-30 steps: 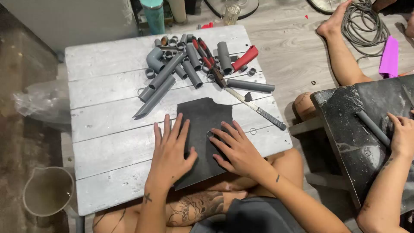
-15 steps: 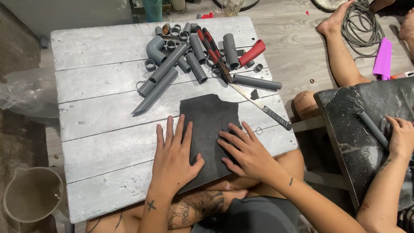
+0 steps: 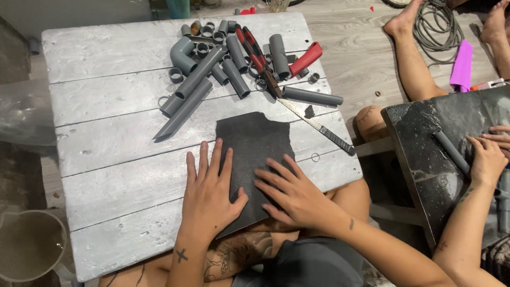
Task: Sanding a small metal ring on a flat surface to smooth its edges
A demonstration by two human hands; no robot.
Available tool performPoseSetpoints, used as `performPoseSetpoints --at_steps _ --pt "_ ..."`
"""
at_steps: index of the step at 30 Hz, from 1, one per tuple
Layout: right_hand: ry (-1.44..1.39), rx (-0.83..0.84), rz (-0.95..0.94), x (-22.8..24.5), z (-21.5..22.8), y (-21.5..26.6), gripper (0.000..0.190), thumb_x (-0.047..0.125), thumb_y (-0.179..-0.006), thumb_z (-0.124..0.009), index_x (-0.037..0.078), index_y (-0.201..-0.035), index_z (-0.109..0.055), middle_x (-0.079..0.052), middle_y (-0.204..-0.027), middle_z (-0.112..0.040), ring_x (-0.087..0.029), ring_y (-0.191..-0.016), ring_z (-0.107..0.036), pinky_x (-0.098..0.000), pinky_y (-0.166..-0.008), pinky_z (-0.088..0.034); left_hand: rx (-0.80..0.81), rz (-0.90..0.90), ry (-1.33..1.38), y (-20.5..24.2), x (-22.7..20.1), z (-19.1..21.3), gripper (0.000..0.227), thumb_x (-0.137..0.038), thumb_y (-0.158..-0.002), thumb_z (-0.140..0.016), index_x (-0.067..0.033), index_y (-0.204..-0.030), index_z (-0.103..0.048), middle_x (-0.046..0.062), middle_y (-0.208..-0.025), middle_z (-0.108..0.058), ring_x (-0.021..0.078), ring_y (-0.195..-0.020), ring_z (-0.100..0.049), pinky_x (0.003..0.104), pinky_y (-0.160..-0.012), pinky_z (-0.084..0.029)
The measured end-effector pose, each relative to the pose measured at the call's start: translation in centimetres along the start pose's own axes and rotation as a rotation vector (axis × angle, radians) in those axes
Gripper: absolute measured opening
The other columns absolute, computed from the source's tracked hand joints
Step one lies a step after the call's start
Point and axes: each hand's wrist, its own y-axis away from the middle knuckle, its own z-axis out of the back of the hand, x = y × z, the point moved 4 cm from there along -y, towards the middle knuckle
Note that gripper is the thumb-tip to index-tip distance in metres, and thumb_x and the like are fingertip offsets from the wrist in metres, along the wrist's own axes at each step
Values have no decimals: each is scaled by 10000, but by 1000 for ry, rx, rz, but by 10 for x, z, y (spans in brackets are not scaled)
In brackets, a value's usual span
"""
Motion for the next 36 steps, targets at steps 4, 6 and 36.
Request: performPoseSetpoints --at_steps 4,6,36 --pt "71 -98 -175 -56 -4 1 559 341 -1027 -584 120 -1525 -460 -189 -1605 -420 -431 -1462 -400 -608 -1235 -254 -34 -15 17 1 -1 4 806 -401 -833 -577 -23 -1529 -432 201 -1664 -304 428 -1549 -216 616 -1256 -132" --pt "39 -198 -247 -76 16 15 554 229 -1032 -621 155 -1547 -431 -182 -1616 -410 -411 -1427 -462 -588 -1242 -295 -31 -14 3 1 -1 4 814 -395 -821 -586 -29 -1531 -430 202 -1663 -307 433 -1542 -231 618 -1255 -142" --pt "-319 -224 -165 -36 0 18 44 112 -981 -695 80 -1011 -699 -79 -1003 -664 -264 -892 -640 -378 -804 -471 -4 -11 54 1 -2 6 766 -400 -868 -572 -52 -1537 -440 196 -1664 -302 439 -1551 -189 643 -1246 -113"
